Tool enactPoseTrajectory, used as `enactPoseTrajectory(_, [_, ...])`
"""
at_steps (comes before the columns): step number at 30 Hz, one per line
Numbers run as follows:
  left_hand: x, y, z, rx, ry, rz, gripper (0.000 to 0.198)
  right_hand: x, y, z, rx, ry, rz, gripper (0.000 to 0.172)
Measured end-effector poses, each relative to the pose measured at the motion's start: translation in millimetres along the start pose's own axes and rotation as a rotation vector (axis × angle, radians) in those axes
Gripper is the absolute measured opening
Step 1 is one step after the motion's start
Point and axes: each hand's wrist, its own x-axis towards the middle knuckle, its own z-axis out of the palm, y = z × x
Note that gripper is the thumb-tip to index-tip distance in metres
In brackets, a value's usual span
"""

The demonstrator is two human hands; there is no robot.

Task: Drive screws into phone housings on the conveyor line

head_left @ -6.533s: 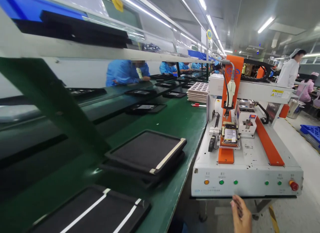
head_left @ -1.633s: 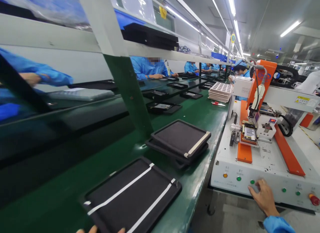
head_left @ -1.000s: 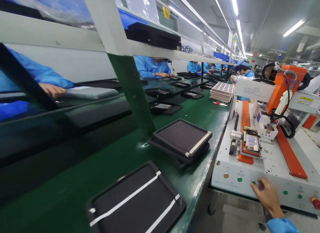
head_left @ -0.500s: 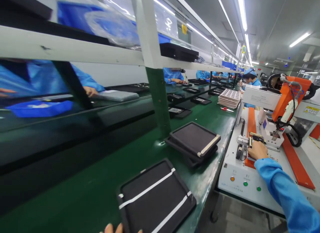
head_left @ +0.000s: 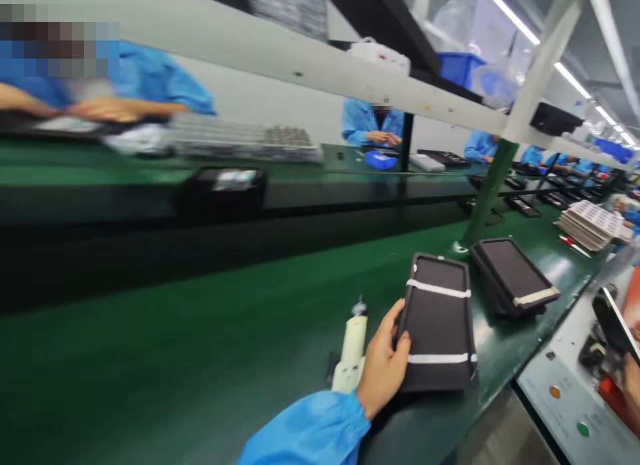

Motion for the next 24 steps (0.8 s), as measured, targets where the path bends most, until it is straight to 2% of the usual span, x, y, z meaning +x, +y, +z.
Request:
enactPoseTrajectory(2, [-9,16,-15.3,-0.091,0.054,0.000,0.055,11,-73,-15,0.115,0.174,-0.104,0.038])
enactPoseTrajectory(4, [-22,31,-37.8,-0.114,0.157,0.042,0.052,20,-157,-30,0.377,0.231,-0.279,0.025])
enactPoseTrajectory(5, [-30,37,-51.3,-0.105,0.221,0.062,0.051,23,-199,-35,0.526,0.247,-0.362,0.025])
enactPoseTrajectory(7, [-49,43,-80.7,-0.084,0.352,0.070,0.051,23,-275,-41,0.823,0.185,-0.508,0.034])
enactPoseTrajectory(9, [-72,41,-109.5,-0.065,0.492,0.032,0.056,17,-338,-41,0.998,0.070,-0.589,0.038])
enactPoseTrajectory(12, [-106,22,-142.4,-0.036,0.651,-0.082,0.062,-4,-406,-37,1.001,-0.113,-0.694,0.040])
enactPoseTrajectory(15, [-129,-5,-159.6,-0.008,0.667,-0.181,0.063,-34,-449,-36,0.864,-0.251,-0.775,0.040])
enactPoseTrajectory(18, [-138,-23,-170.2,0.083,0.636,-0.195,0.058,-62,-468,-43,0.815,-0.316,-0.830,0.036])
enactPoseTrajectory(21, [-138,-23,-184.1,0.352,0.538,-0.167,0.048,-63,-461,-47,0.866,-0.454,-0.918,0.039])
enactPoseTrajectory(23, [-138,-15,-195.5,0.589,0.450,-0.192,0.047,-43,-444,-39,0.881,-0.541,-0.936,0.040])
enactPoseTrajectory(24, [-139,-11,-201.1,0.683,0.403,-0.215,0.048,-29,-433,-30,0.875,-0.527,-0.927,0.037])
